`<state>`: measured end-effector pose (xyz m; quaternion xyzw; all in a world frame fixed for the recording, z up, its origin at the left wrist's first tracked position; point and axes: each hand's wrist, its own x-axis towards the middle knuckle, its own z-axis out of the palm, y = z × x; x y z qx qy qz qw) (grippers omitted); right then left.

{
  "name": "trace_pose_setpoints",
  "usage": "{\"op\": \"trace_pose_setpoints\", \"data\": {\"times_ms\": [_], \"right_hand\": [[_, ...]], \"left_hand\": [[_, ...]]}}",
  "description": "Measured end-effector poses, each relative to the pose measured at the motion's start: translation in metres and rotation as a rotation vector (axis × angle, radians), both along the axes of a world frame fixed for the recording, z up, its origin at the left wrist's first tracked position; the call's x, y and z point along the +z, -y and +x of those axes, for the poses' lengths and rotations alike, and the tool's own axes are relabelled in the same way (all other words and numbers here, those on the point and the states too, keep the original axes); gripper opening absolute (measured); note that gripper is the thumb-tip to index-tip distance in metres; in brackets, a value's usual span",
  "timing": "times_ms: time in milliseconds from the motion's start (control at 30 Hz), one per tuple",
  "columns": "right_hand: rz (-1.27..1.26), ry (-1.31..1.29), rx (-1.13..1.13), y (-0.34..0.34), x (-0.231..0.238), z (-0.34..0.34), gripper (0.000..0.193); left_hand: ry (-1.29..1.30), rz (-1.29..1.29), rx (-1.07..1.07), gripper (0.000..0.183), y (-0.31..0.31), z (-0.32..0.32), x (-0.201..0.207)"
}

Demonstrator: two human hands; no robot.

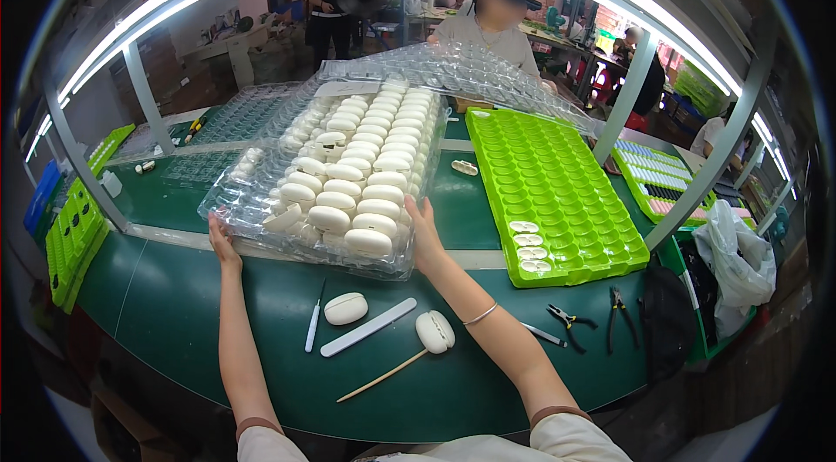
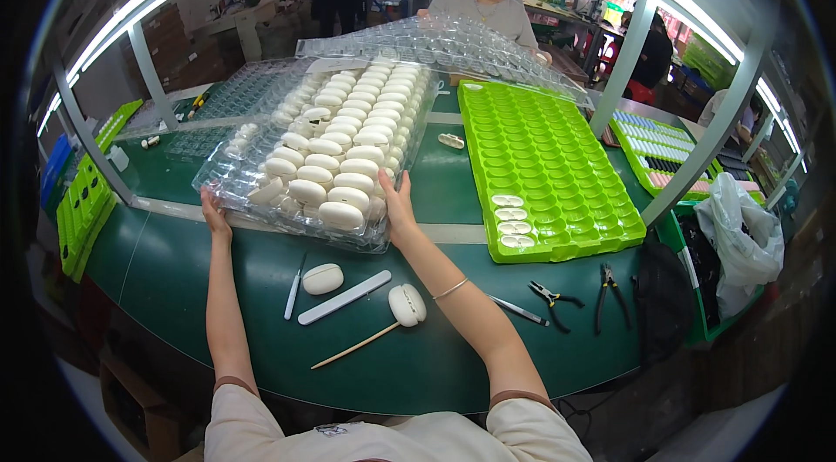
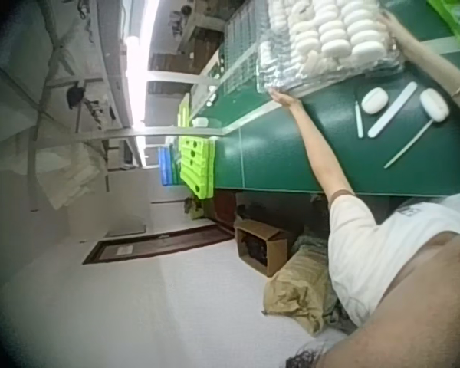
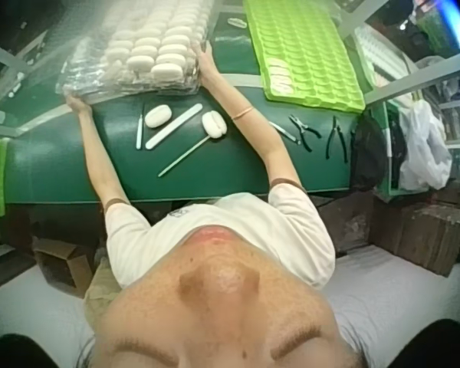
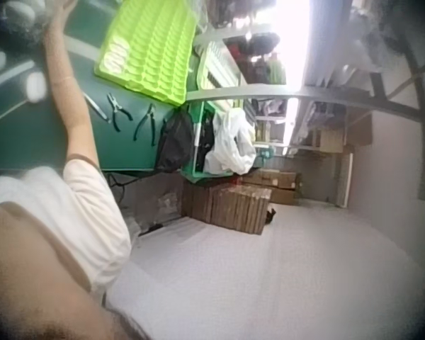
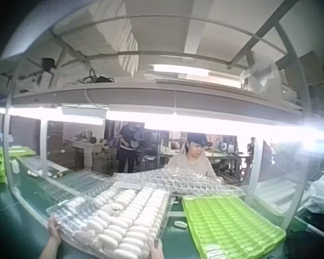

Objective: The person assembles white plastic electronic cases by opening them, inserting small red circuit boards into the bottom halves, and closing the lids. The person handles the cases one at a time, using a wooden stick to assist with placement, and places the finished units into a green tray.

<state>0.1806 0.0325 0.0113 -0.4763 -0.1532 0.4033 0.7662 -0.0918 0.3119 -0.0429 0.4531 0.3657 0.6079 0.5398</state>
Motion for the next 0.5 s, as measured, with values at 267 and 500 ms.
{"op": "trace_pose_setpoints", "data": {"times_ms": [267, 500], "right_hand": [[0.015, 0.012, -0.014, -0.002, -0.006, 0.002, 0.098], [0.017, 0.006, 0.025, 0.003, -0.001, -0.011, 0.094]], "left_hand": [[0.088, -0.073, -0.08, 0.053, 0.006, -0.004, 0.005], [0.07, -0.105, 0.129, 0.047, 0.026, -0.018, 0.002]]}}
